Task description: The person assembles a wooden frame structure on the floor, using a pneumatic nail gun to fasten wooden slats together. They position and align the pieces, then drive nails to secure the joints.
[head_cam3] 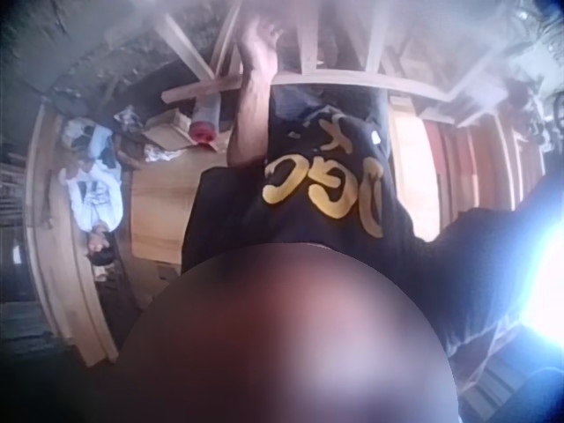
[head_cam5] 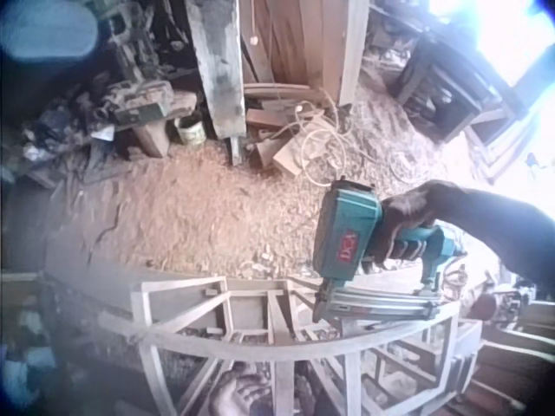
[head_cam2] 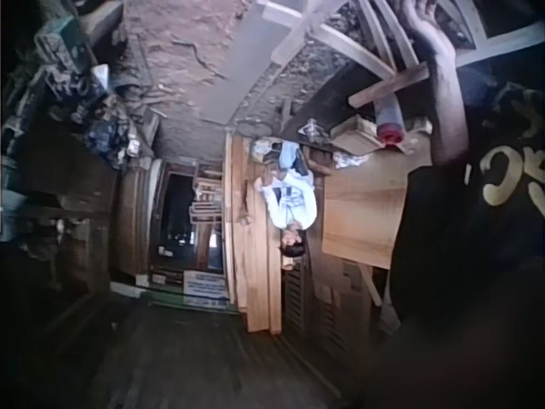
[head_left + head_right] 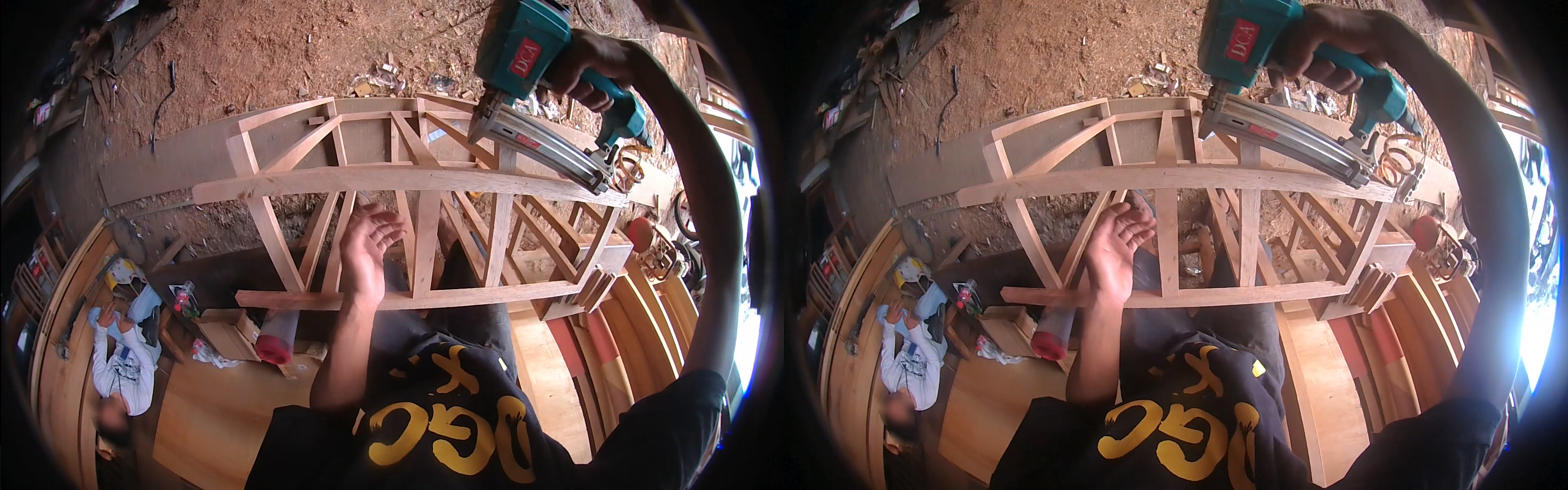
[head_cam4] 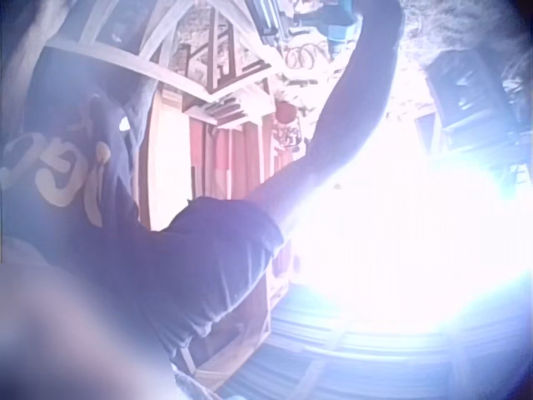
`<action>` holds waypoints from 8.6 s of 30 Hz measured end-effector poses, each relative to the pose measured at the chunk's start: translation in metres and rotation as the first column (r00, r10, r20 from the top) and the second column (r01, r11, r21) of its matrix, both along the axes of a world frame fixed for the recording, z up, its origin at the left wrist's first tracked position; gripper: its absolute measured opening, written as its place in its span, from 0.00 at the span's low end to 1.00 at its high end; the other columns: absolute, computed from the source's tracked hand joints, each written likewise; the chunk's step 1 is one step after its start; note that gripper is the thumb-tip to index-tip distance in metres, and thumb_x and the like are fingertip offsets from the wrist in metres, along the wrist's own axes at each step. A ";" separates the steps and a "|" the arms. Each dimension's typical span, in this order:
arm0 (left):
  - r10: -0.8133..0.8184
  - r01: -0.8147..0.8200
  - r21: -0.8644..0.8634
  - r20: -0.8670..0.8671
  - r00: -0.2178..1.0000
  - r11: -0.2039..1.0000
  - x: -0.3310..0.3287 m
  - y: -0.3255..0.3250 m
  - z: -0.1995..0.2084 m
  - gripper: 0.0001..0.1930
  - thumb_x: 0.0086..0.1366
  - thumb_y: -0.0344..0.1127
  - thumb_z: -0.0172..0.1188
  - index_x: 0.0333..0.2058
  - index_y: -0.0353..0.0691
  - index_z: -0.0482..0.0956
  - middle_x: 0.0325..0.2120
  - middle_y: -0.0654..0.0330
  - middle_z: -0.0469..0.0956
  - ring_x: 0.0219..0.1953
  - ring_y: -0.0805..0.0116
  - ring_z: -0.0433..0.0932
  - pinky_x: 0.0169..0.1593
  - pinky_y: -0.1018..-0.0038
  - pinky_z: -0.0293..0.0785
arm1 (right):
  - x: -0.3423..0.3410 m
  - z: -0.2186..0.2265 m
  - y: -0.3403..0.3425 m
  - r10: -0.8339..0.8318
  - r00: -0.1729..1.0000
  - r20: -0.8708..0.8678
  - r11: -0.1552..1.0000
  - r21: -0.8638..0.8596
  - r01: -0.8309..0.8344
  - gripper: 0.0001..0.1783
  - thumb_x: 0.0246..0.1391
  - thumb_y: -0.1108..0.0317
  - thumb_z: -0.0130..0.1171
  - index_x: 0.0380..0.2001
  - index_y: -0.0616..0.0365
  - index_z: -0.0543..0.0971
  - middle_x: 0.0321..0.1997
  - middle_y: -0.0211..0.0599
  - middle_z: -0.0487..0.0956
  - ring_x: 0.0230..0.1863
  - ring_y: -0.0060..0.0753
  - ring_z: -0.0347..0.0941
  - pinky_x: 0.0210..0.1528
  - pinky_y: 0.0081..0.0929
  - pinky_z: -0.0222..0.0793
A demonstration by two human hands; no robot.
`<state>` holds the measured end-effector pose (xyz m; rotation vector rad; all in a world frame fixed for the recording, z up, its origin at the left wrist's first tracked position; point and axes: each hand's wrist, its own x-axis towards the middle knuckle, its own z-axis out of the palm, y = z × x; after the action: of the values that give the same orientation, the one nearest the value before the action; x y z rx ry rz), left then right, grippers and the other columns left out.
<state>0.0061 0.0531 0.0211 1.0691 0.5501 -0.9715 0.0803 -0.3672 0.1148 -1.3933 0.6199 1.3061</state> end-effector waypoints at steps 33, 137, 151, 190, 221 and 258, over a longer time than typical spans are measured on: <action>-0.523 0.393 0.349 0.489 0.698 0.850 -0.055 -0.026 -0.003 0.18 0.58 0.34 0.60 0.47 0.33 0.74 0.31 0.39 0.80 0.38 0.43 0.80 0.40 0.57 0.76 | -0.033 0.115 0.193 0.614 0.438 0.657 0.787 -0.552 -0.276 0.17 0.41 0.66 0.70 0.34 0.61 0.79 0.23 0.45 0.80 0.23 0.43 0.79 0.29 0.35 0.75; -0.513 0.470 0.256 0.137 0.847 0.845 -0.037 -0.040 0.015 0.14 0.64 0.41 0.64 0.25 0.37 0.76 0.14 0.71 0.69 0.16 0.83 0.64 0.19 0.78 0.58 | 0.054 -0.024 0.048 0.156 0.968 -0.196 0.979 0.164 -0.124 0.09 0.44 0.64 0.64 0.24 0.54 0.75 0.14 0.21 0.62 0.11 0.16 0.53 0.14 0.21 0.48; -0.421 0.427 0.020 -0.133 0.897 0.904 -0.034 -0.039 0.015 0.12 0.65 0.35 0.62 0.25 0.41 0.72 0.13 0.71 0.66 0.11 0.85 0.62 0.12 0.82 0.57 | 0.052 -0.032 0.045 0.137 0.974 -0.183 0.981 0.162 -0.107 0.10 0.45 0.64 0.64 0.28 0.58 0.79 0.14 0.20 0.62 0.12 0.14 0.54 0.13 0.19 0.47; -0.411 0.422 0.104 -0.112 0.905 0.901 -0.040 -0.037 0.014 0.13 0.64 0.37 0.63 0.22 0.42 0.73 0.13 0.73 0.67 0.13 0.84 0.65 0.15 0.80 0.57 | 0.063 -0.054 0.039 0.230 0.930 -0.285 0.948 0.281 -0.149 0.11 0.46 0.61 0.61 0.30 0.57 0.78 0.15 0.18 0.59 0.12 0.14 0.52 0.14 0.19 0.48; -0.429 0.442 0.146 -0.112 0.896 0.885 -0.038 -0.040 0.015 0.13 0.64 0.34 0.63 0.21 0.41 0.71 0.14 0.72 0.67 0.12 0.84 0.64 0.14 0.82 0.57 | 0.052 -0.058 0.035 0.219 0.911 -0.351 0.948 0.296 -0.114 0.09 0.46 0.65 0.61 0.22 0.53 0.71 0.13 0.18 0.57 0.10 0.15 0.50 0.14 0.20 0.46; -0.386 0.388 0.011 0.130 0.913 0.922 -0.016 -0.042 0.024 0.10 0.64 0.36 0.64 0.38 0.37 0.77 0.25 0.67 0.76 0.26 0.77 0.75 0.29 0.78 0.71 | -0.020 0.050 0.007 0.117 0.971 0.210 0.925 -0.379 -0.029 0.17 0.45 0.62 0.68 0.37 0.61 0.81 0.14 0.28 0.72 0.14 0.18 0.66 0.14 0.21 0.59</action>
<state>-0.0099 0.0106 0.0447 1.2453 0.2232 -1.2376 0.0605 -0.3600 0.1649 -1.8670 0.6877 1.0971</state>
